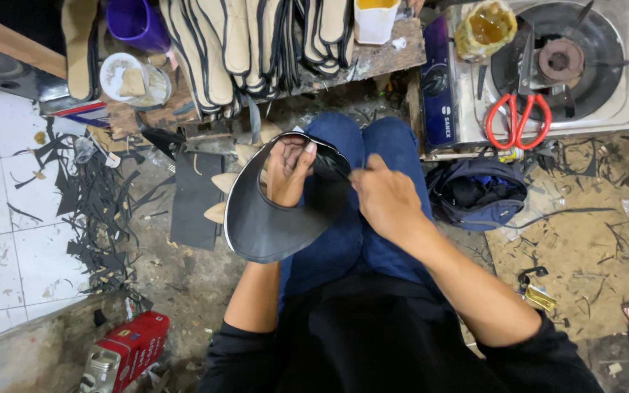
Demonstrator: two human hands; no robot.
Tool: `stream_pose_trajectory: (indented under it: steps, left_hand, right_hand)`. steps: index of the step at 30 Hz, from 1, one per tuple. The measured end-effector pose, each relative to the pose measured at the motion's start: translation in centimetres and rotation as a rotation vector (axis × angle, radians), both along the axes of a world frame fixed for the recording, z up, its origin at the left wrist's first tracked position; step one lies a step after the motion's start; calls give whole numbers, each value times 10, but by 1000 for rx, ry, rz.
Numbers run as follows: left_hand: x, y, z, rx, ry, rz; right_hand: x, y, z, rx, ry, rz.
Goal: The person applies glue to the edges of a black shoe sole using a small metal tool, then presses the sole onto a beige insole. The person repeats this process on multiple soles, placing finished units on a nearby shelf.
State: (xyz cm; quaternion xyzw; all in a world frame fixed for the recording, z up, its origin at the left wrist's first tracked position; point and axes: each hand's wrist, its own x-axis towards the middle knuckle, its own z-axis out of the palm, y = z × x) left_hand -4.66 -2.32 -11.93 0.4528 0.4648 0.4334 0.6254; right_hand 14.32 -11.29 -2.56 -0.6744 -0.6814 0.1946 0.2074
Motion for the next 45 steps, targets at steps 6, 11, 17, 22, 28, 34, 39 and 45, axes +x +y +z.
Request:
stream_pose_trajectory:
  steps: [6, 11, 17, 22, 28, 34, 39, 45]
  left_hand:
    - [2, 0, -2, 49, -78, -28]
    - [-4, -4, 5, -6, -3, 17]
    - [-7, -8, 4, 88, -40, -25]
    - [-5, -6, -5, 30, -48, -10]
    - [-1, -5, -15, 40, -90, -62]
    - [0, 5, -17, 134, -45, -43]
    - [20, -8, 0, 147, -89, 104]
    - [31, -40, 43, 151, -51, 159]
  right_hand:
    - [-5, 9, 7, 141, 113, -63]
    - [-14, 13, -9, 102, 224, -40]
    - [-10, 13, -16, 88, 123, -81]
    - [1, 13, -19, -26, -39, -13]
    - [3, 4, -16, -85, -69, 2]
    - [49, -4, 36, -102, 65, 29]
    - [57, -7, 55, 75, 647, -272]
    - [14, -7, 49, 49, 656, -336]
